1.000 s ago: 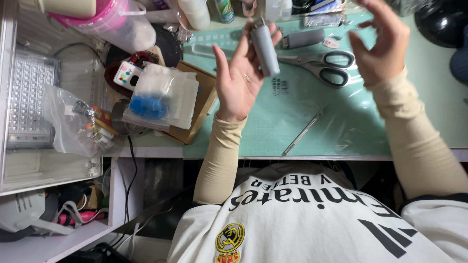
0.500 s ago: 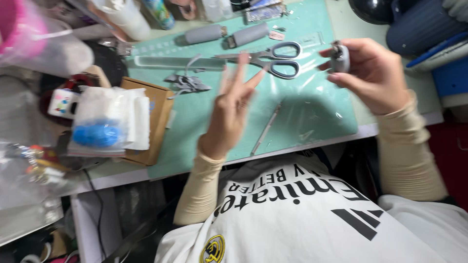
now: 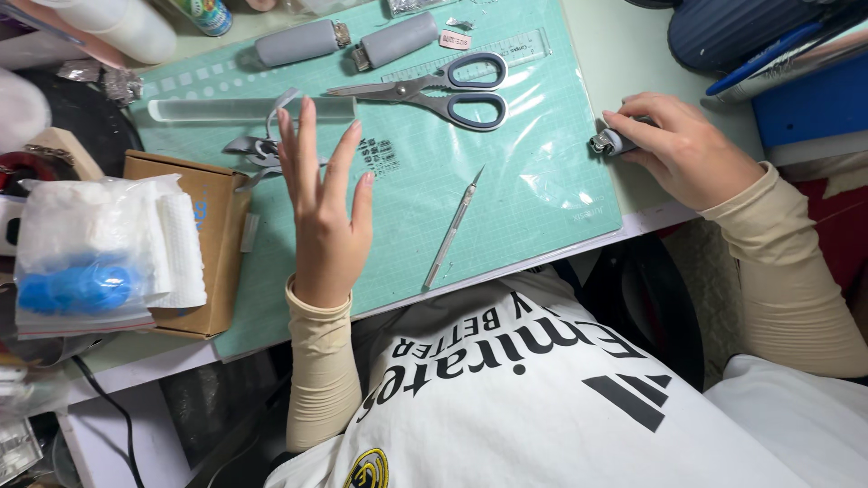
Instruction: The person uses a precision craft knife to scrape and clean the internal metal components of a gray disposable lighter. They repeatedly rotate the lighter to access different areas around the nozzle and ignition mechanism, removing debris or residue from the metal parts.
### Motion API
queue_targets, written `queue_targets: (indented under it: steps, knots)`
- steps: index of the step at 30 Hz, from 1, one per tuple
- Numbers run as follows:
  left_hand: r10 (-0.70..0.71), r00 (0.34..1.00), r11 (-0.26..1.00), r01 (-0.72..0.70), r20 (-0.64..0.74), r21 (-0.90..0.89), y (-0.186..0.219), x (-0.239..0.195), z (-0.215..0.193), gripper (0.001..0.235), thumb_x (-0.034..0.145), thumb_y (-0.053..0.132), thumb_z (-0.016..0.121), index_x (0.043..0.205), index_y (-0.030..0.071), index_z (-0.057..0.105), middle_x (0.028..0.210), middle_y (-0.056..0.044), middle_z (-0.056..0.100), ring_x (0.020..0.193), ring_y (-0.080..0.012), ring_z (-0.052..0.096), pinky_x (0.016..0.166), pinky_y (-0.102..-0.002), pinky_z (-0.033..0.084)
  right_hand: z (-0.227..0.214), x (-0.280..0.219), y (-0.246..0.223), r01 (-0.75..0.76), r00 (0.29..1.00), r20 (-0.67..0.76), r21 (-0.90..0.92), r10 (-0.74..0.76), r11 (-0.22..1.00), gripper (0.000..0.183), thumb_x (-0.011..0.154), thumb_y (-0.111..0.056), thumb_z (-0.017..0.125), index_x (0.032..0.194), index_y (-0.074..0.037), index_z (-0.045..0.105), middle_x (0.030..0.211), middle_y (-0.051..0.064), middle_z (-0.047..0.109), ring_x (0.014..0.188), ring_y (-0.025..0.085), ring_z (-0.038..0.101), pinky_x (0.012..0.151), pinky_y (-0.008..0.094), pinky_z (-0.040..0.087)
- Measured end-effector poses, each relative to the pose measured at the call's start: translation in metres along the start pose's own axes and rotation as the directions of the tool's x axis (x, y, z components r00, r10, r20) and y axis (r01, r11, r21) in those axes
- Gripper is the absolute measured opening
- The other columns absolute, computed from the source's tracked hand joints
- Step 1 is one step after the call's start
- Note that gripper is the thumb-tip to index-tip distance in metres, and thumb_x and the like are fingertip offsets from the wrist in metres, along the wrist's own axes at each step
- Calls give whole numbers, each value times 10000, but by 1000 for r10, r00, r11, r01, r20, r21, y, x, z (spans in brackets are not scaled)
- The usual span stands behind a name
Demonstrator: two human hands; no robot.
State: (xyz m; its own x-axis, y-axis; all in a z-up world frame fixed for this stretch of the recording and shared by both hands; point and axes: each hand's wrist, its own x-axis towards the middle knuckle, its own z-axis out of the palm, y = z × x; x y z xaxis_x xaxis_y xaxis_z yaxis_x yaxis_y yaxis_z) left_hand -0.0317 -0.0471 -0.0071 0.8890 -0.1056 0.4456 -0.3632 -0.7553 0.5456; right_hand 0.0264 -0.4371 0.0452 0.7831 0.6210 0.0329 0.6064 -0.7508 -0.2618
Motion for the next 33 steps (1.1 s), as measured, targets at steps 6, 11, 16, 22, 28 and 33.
queue_targets:
  steps: [6,11,16,22,28,33]
  knots:
    - [0,1000,999,0,3,-43,-1,-2,4,390,1061,45,682,1443,39,605,1666,-189,329,1596,-434,255,1340,-565,293,-3,0,-5,-1,1000,19,-1,1,1000,730,911,-295,631,1535,-2,390,1644,233,311,1556,402,226,1247,598,198]
    - [23,1000,999,-23,-1,-32,-1,1,5,361,1048,52,688,1402,25,626,1632,-189,371,1576,-426,286,1319,-561,318,8,26,-12,10,1000,25,-62,-9,998,860,991,-574,400,1612,5,268,1688,212,253,1578,390,175,1250,644,77]
    - [10,1000,999,-9,10,-53,-1,-2,5,362,1045,40,678,1402,14,624,1615,-197,404,1569,-437,299,1311,-561,332,5,66,-1,37,998,-49,-82,-41,996,1026,1018,-755,256,1626,71,256,1699,254,240,1586,442,173,1238,678,61]
    - [-17,1000,998,18,15,-60,2,-2,0,351,1041,38,670,1389,10,629,1582,-189,441,1554,-440,325,1289,-557,350,13,50,6,99,992,-64,-91,-105,991,1135,953,-816,131,1598,107,272,1673,282,273,1565,465,187,1222,675,54]
    - [19,999,999,-17,30,-50,2,-1,0,334,1041,49,677,1371,12,635,1564,-185,451,1537,-437,345,1276,-550,363,26,-28,-8,32,999,-17,-73,-34,997,1176,931,-856,123,1556,127,282,1645,295,273,1544,487,202,1238,659,78]
    - [19,999,999,-16,50,-52,2,-1,1,331,1043,43,673,1371,9,639,1562,-183,459,1538,-431,353,1269,-541,374,29,-1,13,55,998,-14,-86,-56,995,1136,928,-812,149,1577,110,284,1661,281,274,1551,465,218,1237,653,70]
